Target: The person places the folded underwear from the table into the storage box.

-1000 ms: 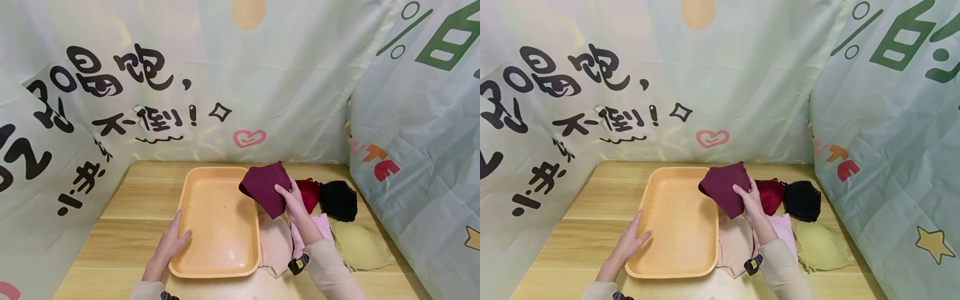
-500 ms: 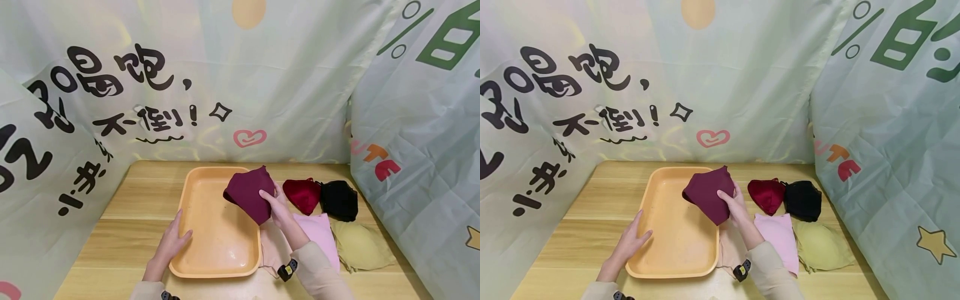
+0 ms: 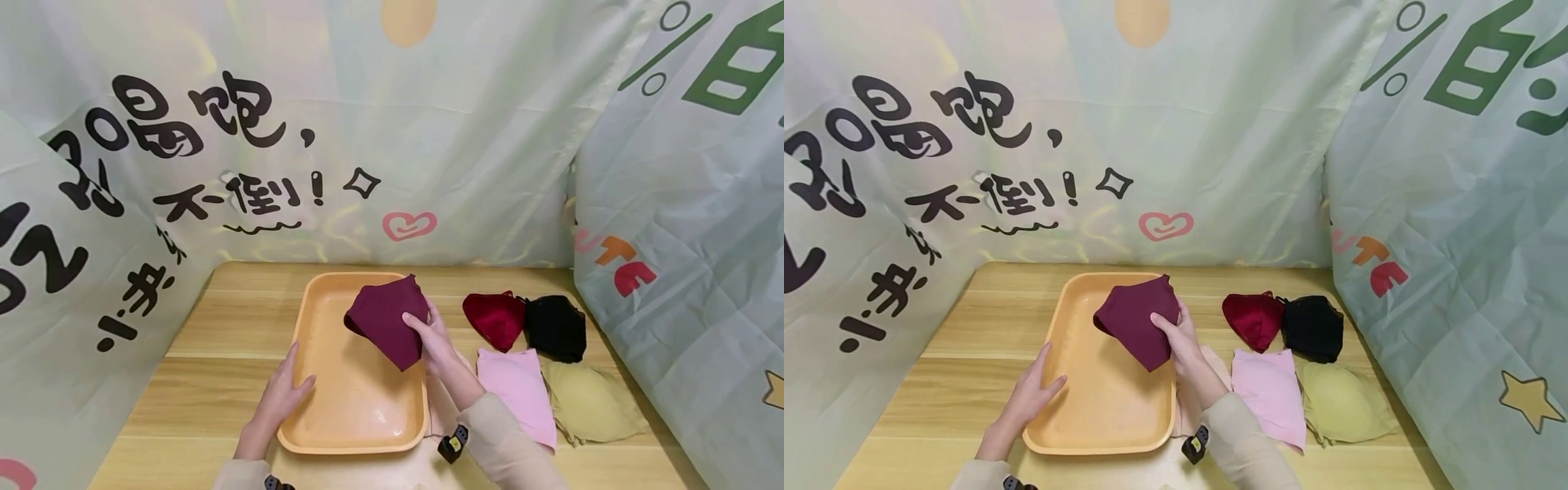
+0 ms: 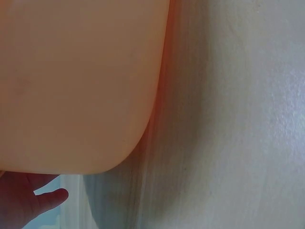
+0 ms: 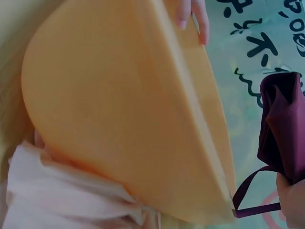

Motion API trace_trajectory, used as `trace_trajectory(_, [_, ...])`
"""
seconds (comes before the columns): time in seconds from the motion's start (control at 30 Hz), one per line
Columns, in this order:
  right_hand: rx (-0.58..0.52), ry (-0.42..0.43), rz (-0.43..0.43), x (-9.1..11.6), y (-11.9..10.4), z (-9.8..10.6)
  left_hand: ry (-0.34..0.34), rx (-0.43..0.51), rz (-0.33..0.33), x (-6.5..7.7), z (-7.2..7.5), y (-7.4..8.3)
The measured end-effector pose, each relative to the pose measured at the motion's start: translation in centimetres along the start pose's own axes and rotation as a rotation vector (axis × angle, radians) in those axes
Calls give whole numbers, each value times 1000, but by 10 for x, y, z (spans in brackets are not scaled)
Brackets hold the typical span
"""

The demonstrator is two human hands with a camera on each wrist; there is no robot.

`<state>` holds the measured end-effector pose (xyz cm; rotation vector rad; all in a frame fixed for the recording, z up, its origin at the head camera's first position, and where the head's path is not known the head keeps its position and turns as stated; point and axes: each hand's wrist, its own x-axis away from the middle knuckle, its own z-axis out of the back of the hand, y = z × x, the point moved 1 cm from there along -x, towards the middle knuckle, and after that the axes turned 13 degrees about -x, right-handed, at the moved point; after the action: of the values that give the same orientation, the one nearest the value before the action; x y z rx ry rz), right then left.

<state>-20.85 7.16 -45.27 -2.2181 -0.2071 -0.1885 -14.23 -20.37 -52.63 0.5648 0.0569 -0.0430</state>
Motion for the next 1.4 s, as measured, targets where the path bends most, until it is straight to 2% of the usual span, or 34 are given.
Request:
trace_trajectory(0.4, [98, -1, -32, -11, 22, 0, 10, 6, -2, 1, 1, 2])
trace_trajectory(0.87, [61, 42, -17, -22, 31, 12, -10, 10, 27, 0, 0, -1])
trace_trajectory(1.2, [26, -43, -64, -28, 31, 15, -8, 20, 13, -2, -1, -1])
trace_trajectory(1.4, [34, -65, -46, -30, 35, 10, 0, 16, 15, 0, -2, 0])
